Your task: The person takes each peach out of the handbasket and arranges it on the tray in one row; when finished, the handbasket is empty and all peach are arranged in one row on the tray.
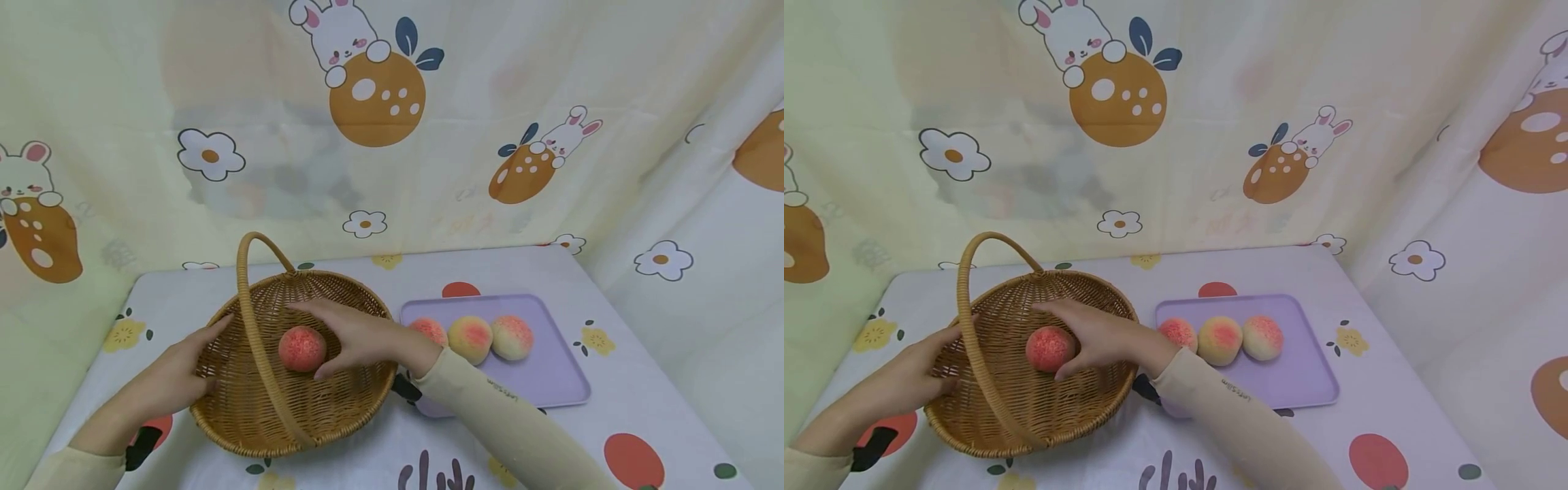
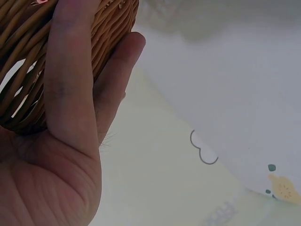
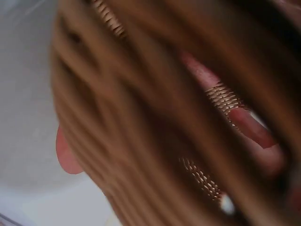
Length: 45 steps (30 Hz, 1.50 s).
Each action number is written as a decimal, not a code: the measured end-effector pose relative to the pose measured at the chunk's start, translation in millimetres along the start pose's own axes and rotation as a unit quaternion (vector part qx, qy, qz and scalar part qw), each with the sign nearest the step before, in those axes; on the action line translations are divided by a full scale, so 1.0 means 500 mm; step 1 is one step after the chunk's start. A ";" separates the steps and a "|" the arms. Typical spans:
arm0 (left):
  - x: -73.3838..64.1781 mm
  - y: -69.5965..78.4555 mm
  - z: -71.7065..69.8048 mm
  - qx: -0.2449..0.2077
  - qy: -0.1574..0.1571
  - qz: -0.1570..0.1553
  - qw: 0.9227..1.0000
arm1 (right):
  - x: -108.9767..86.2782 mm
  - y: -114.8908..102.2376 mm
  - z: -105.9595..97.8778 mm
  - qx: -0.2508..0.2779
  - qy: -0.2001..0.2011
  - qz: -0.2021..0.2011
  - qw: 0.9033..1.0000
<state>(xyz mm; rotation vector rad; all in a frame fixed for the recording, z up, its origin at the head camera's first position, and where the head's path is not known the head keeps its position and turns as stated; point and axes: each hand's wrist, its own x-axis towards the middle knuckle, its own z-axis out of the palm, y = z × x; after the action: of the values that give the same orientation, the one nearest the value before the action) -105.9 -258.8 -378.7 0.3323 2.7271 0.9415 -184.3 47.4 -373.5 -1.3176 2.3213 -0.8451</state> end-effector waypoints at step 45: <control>-0.005 -0.002 0.003 0.005 0.008 0.012 1.000 | 0.019 -0.018 0.061 -0.141 -0.065 -0.016 0.988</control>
<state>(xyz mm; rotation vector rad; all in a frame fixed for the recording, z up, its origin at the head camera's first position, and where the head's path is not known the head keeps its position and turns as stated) -103.4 -259.3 -380.3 0.3622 2.7483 0.9417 -166.5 26.0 -391.0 -1.4771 2.3851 -0.4336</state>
